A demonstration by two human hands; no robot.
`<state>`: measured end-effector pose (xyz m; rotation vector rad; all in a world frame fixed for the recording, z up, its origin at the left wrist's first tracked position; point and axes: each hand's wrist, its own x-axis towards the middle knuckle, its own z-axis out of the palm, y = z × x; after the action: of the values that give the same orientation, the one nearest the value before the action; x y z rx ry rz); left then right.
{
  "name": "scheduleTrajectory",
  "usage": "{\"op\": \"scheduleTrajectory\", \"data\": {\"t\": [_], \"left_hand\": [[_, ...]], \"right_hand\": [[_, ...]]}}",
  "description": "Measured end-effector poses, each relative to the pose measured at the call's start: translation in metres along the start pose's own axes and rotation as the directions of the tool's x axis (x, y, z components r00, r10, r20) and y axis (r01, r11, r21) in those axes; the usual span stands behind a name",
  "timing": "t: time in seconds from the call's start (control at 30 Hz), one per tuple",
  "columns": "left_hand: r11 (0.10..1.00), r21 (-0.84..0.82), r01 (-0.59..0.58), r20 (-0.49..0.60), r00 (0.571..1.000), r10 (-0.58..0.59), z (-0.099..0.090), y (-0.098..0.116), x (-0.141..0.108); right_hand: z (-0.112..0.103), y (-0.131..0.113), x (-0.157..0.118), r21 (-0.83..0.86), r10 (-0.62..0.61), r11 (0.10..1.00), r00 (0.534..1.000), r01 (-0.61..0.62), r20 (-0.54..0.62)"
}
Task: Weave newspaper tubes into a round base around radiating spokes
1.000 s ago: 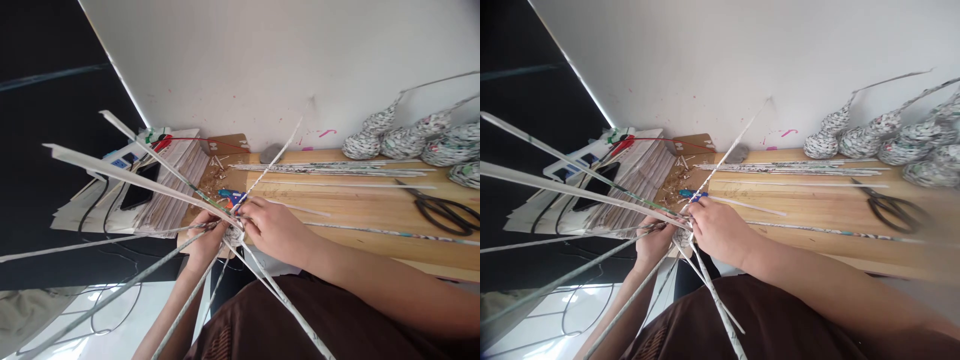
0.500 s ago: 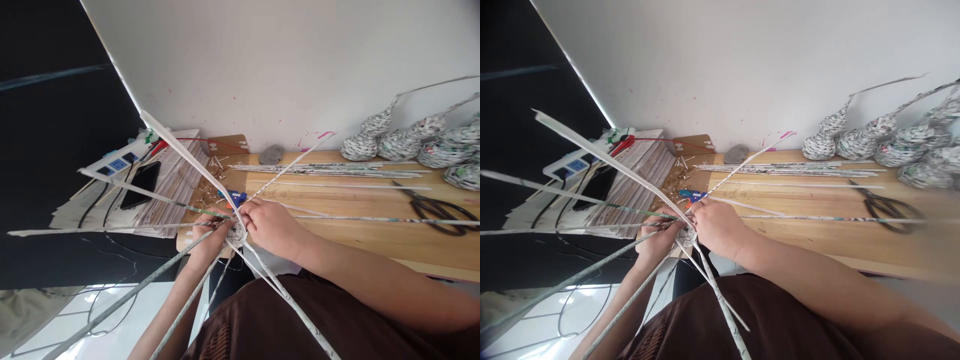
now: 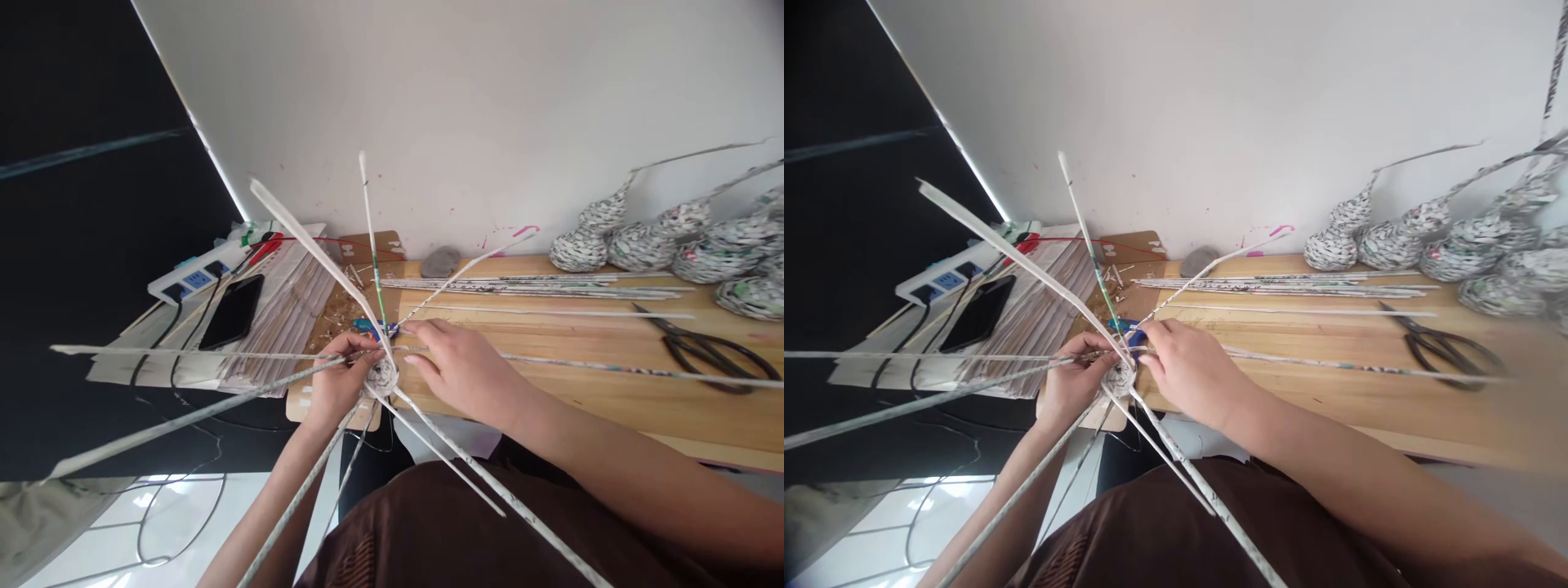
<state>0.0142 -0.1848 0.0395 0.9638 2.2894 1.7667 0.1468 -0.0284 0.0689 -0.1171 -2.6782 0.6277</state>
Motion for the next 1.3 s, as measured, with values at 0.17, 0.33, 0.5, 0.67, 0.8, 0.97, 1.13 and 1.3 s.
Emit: {"op": "scheduleTrajectory", "data": {"t": [0.17,0.33,0.5,0.67,0.8,0.97,1.13,1.3], "left_hand": [[0.998,-0.047,0.032,-0.042,0.999,-0.034,0.004,-0.002,0.002],[0.995,-0.046,0.094,-0.016,0.995,-0.095,0.005,-0.004,0.004],[0.983,-0.087,0.160,0.005,0.987,-0.161,0.005,-0.015,0.008],[0.969,-0.180,0.170,0.020,0.985,-0.169,0.013,-0.021,0.014],[0.936,-0.299,0.188,0.025,0.982,-0.189,0.027,-0.011,0.027],[0.838,-0.513,0.186,0.032,0.980,-0.198,0.052,0.006,0.054],[0.784,-0.611,0.109,-0.050,0.983,-0.175,0.081,0.008,0.079],[0.838,-0.540,0.076,-0.058,0.990,-0.128,0.106,-0.012,0.089]], "right_hand": [[-0.010,0.017,-0.005,0.069,0.023,0.997,0.999,-0.020,-0.039],[-0.009,0.024,-0.012,0.144,0.010,0.989,0.976,0.022,-0.218],[-0.001,0.029,-0.023,0.242,0.125,0.966,0.986,-0.096,-0.108],[0.019,0.041,-0.026,0.360,0.200,0.908,0.977,-0.214,0.077],[0.028,0.049,-0.019,0.460,0.236,0.842,0.959,-0.283,0.158],[0.029,0.067,-0.003,0.562,0.288,0.761,0.945,-0.324,0.155],[0.021,0.096,0.016,0.717,0.321,0.629,0.940,-0.301,0.113],[0.005,0.099,0.020,0.858,0.219,0.489,0.974,-0.158,0.054]]}}
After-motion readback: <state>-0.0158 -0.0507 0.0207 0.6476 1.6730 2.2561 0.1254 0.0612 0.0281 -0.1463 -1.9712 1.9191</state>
